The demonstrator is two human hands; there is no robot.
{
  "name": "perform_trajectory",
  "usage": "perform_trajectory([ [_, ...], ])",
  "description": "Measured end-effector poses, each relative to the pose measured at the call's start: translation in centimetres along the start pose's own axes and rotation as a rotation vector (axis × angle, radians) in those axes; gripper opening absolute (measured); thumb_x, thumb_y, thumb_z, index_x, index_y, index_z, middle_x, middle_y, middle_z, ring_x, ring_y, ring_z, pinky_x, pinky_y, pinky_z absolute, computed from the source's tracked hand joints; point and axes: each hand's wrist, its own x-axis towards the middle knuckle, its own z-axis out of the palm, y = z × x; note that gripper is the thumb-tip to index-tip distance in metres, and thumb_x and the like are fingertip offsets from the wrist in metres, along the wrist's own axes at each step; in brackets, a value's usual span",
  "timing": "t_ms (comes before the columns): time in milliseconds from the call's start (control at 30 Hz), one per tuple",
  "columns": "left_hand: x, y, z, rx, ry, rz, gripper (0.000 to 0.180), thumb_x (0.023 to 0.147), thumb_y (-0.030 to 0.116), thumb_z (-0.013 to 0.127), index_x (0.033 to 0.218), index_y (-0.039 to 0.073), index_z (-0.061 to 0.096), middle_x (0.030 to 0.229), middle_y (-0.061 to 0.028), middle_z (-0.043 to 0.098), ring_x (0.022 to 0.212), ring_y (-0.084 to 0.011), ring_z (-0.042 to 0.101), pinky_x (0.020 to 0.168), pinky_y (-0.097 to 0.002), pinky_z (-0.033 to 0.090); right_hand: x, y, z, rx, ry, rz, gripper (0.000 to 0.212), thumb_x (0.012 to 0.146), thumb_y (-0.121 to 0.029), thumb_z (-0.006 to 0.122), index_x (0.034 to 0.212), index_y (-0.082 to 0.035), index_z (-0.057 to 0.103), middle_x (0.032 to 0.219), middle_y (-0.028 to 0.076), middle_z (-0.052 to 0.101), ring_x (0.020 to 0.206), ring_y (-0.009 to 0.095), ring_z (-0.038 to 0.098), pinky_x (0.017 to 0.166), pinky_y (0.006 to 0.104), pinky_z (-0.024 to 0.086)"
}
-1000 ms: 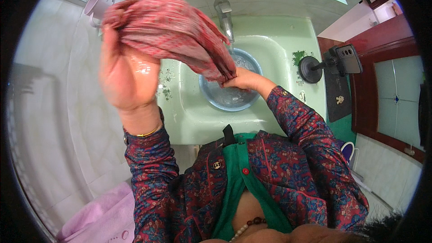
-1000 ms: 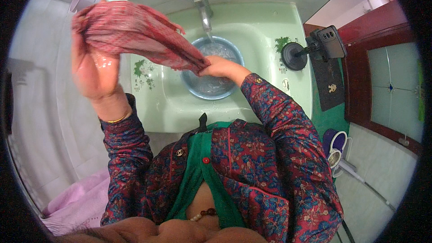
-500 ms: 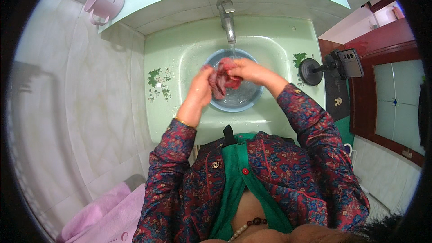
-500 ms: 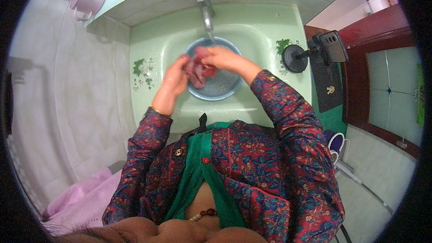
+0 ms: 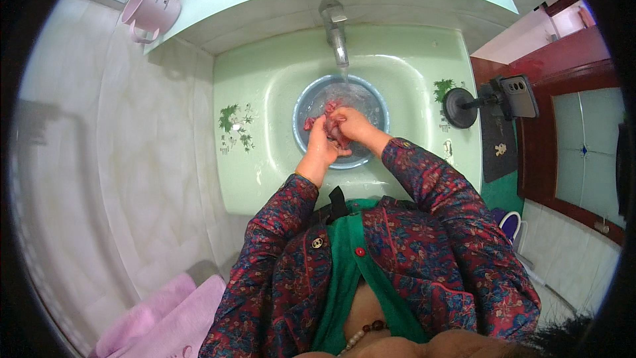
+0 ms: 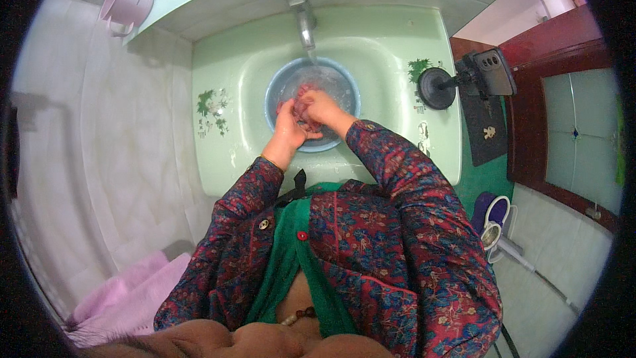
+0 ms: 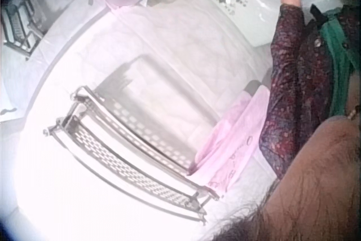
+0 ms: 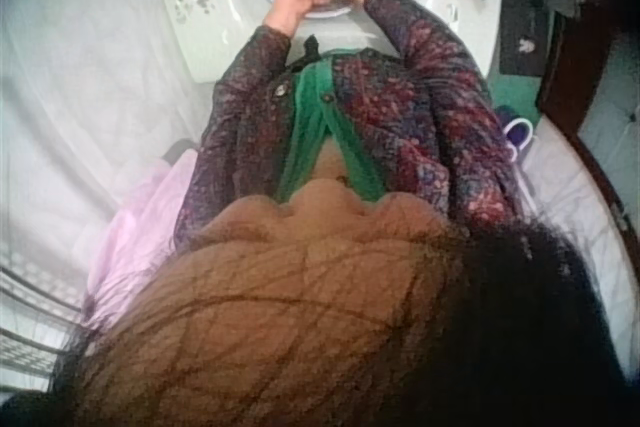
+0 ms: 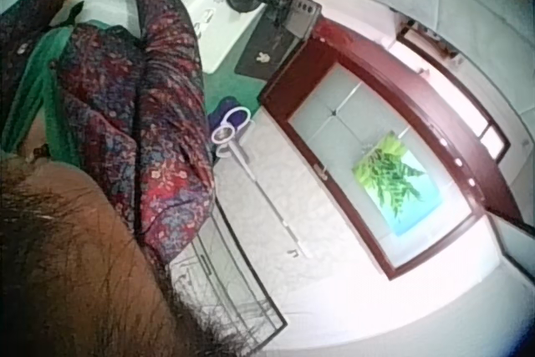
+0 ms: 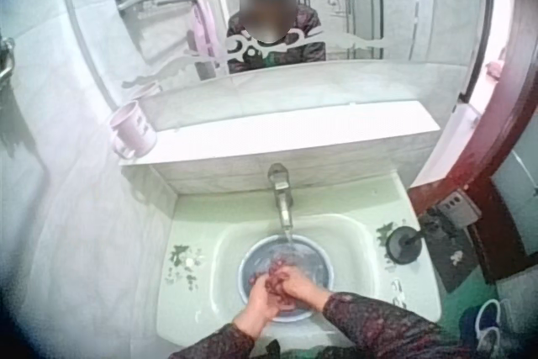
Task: The person wipes a tiled floor with a red cloth, then moves to a bathroom sink to rinse and wring the cloth in a blue basin under running water. After wringing, the person returns to the floor and continues wiping, then lifts a dark mat and wipes underneath it before placing the mat back.
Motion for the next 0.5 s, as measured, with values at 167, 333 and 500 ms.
perform_trajectory([
  [167,-0.8,2.5,-1.2,-0.102,-0.387,0.125,0.045,0.090,0.039,0.046,0.115,0.003,0.058,0.113,-0.0150,0.062,0.104,-0.0317,0.059,0.092,-0.0437,0.047,-4.8,-6.3,1.9,-0.103,0.016,-0.341,0.018,0.073,-0.019,0.061,0.088,-0.010,0.064,0.085,0.015,0.062,0.082,0.032,0.062,0.072,0.0401,0.049],
  [333,-0.4,1.3,-1.0,-0.109,-0.441,0.371,0.030,0.093,0.030,0.049,0.112,0.009,0.058,0.111,-0.0119,0.060,0.107,-0.0294,0.056,0.092,-0.0425,0.046,-7.2,-9.9,2.1,-0.252,0.116,-0.468,0.017,0.082,-0.026,0.057,0.084,-0.010,0.062,0.083,0.014,0.062,0.078,0.034,0.061,0.068,0.0439,0.049],
  [500,-0.4,-0.1,0.3,-0.280,-0.481,0.225,0.025,0.096,0.029,0.042,0.109,0.013,0.057,0.112,-0.0088,0.060,0.107,-0.0284,0.056,0.088,-0.0440,0.047,-4.9,-8.8,0.7,-0.726,0.155,-0.402,0.014,0.086,-0.012,0.049,0.088,-0.005,0.061,0.087,0.008,0.066,0.075,0.017,0.063,0.073,0.0291,0.053],
])
